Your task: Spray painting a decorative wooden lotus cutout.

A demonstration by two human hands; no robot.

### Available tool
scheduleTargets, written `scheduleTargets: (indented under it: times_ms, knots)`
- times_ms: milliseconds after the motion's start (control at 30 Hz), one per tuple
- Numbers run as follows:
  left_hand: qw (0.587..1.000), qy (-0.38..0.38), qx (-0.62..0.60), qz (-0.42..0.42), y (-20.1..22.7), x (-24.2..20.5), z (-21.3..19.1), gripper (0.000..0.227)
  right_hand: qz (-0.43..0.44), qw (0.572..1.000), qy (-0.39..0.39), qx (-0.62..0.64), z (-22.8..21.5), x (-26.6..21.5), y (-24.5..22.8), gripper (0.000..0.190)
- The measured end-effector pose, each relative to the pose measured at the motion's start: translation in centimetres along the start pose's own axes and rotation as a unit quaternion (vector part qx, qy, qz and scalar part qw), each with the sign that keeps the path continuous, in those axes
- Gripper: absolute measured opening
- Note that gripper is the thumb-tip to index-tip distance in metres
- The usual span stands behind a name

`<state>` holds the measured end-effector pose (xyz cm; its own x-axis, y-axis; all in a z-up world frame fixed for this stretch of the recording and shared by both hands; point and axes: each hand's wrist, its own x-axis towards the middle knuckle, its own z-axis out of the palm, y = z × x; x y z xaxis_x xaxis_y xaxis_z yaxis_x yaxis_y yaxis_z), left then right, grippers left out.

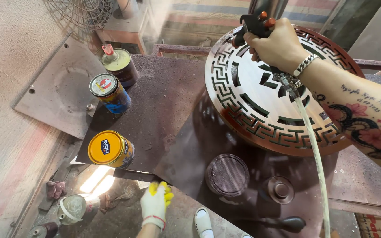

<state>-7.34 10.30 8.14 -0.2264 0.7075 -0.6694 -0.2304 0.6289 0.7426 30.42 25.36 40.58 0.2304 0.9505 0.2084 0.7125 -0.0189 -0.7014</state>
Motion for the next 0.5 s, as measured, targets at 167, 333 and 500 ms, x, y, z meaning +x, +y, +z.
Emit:
scheduleTargets:
  times_ms: [167, 333, 500]
  knots:
    - [0.999, -0.048, 0.011, -0.012, -0.4, -2.9, 1.4, 0.047, -0.014, 0.999, -0.004, -0.039, -0.2, 0.0, 0.0, 0.021]
    - [0.998, -0.06, 0.02, 0.013, 0.1, -1.3, 2.6, 0.052, -0.017, 0.999, -0.017, -0.036, -0.3, -0.3, 0.0, 0.015]
    - [0.999, -0.05, 0.002, 0.016, 0.5, -0.4, 2.5, 0.051, 0.01, 0.999, -0.016, -0.027, -0.2, -0.3, 0.6, 0.021]
